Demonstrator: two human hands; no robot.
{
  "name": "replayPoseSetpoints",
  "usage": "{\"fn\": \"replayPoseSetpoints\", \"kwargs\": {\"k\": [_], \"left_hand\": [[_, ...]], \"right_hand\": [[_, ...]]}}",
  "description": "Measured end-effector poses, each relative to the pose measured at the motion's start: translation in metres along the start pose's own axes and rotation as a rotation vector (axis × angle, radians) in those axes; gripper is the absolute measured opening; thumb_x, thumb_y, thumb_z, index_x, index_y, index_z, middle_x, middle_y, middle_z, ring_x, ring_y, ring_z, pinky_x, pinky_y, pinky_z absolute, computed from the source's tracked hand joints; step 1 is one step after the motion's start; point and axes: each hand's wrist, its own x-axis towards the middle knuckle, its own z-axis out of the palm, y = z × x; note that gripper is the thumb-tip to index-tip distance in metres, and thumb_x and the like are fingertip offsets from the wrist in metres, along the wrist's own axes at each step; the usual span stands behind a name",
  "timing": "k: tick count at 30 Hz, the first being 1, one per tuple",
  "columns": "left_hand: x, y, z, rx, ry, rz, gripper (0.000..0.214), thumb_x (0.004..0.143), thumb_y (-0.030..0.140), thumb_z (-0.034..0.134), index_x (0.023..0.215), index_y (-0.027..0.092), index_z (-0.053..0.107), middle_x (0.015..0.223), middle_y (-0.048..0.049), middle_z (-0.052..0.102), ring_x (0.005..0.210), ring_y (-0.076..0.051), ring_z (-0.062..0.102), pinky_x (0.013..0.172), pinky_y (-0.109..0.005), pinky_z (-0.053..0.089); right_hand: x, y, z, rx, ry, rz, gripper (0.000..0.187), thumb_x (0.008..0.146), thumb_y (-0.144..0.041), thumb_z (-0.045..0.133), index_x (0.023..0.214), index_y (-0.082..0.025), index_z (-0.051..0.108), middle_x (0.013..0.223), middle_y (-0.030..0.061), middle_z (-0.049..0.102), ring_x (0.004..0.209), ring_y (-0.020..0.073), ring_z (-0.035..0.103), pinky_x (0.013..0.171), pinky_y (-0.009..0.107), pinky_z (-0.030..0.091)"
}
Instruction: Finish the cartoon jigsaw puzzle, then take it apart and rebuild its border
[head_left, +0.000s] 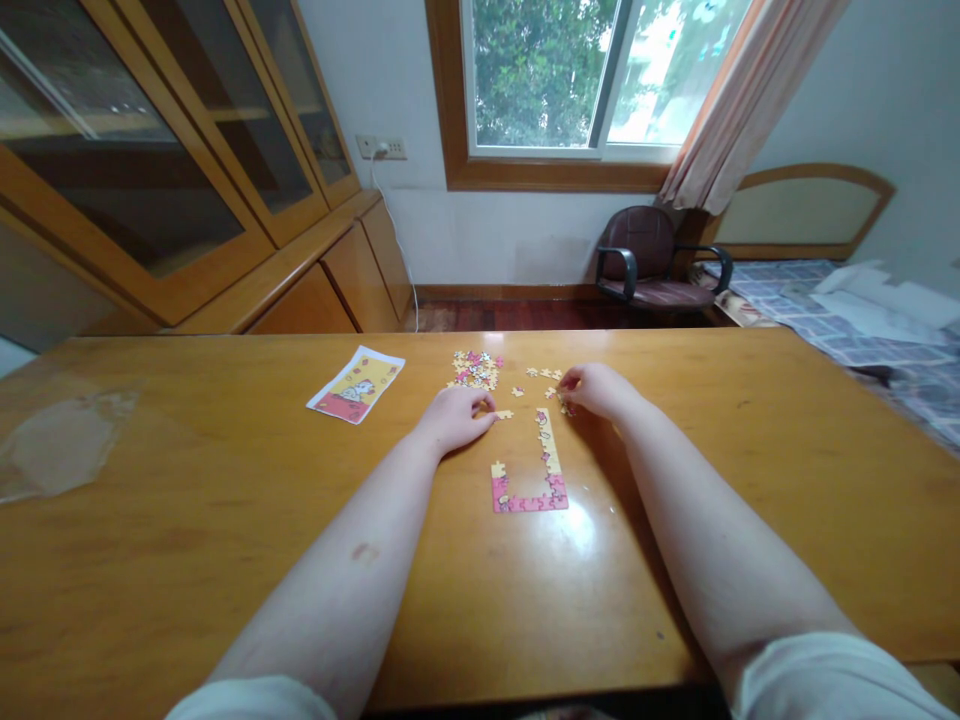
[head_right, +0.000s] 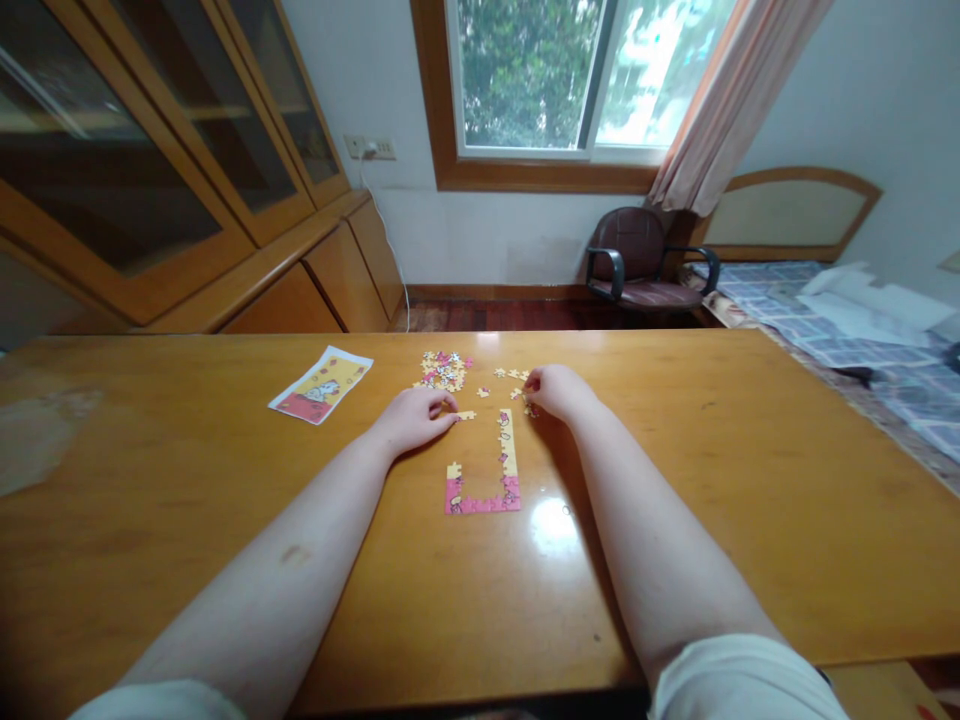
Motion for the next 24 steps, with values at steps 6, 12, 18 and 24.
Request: {"fn": "replayPoseSetpoints", "kwargs": {"k": [6, 12, 18, 24], "left_hand": [[0.000, -0.001, 0.001, 0.004, 0.007, 0.009, 0.020, 0.081, 0.038, 0.058, 0.086, 0.023, 0.071, 0.068, -0.0005, 0.060, 0.069, -0.018, 0.055, 0.063, -0.027, 0.038], [0.000, 0.000, 0.000, -0.007, 0.012, 0.009, 0.020, 0.080, 0.038, 0.059, 0.084, 0.023, 0.071, 0.066, -0.0002, 0.058, 0.067, -0.017, 0.054, 0.063, -0.028, 0.037], [0.000, 0.000, 0.000, -0.022, 0.015, 0.012, 0.019, 0.080, 0.037, 0.058, 0.084, 0.023, 0.070, 0.064, 0.0003, 0.056, 0.065, -0.017, 0.053, 0.061, -0.028, 0.036], [0.000, 0.002, 0.003, -0.104, 0.105, 0.071, 0.016, 0.081, 0.032, 0.058, 0.088, 0.021, 0.068, 0.058, 0.0033, 0.051, 0.060, -0.015, 0.051, 0.064, -0.028, 0.037]], "right_hand": [[0.002, 0.002, 0.001, 0.038, -0.111, -0.006, 0.022, 0.077, -0.017, 0.066, 0.096, -0.020, 0.074, 0.082, 0.0012, 0.075, 0.065, 0.0130, 0.063, 0.057, 0.021, 0.041], [0.000, 0.001, 0.001, 0.045, -0.110, 0.000, 0.021, 0.076, -0.012, 0.063, 0.095, -0.017, 0.071, 0.084, 0.0029, 0.074, 0.070, 0.0138, 0.063, 0.058, 0.021, 0.040], [-0.004, -0.004, -0.002, 0.169, -0.008, -0.001, 0.010, 0.072, -0.015, 0.070, 0.081, -0.017, 0.068, 0.082, 0.0031, 0.071, 0.065, 0.0121, 0.059, 0.057, 0.021, 0.040], [-0.006, -0.027, 0.014, 0.681, -0.020, -0.083, 0.021, 0.075, -0.022, 0.071, 0.095, -0.016, 0.069, 0.078, 0.0030, 0.067, 0.056, 0.0094, 0.054, 0.053, 0.022, 0.043]]}}
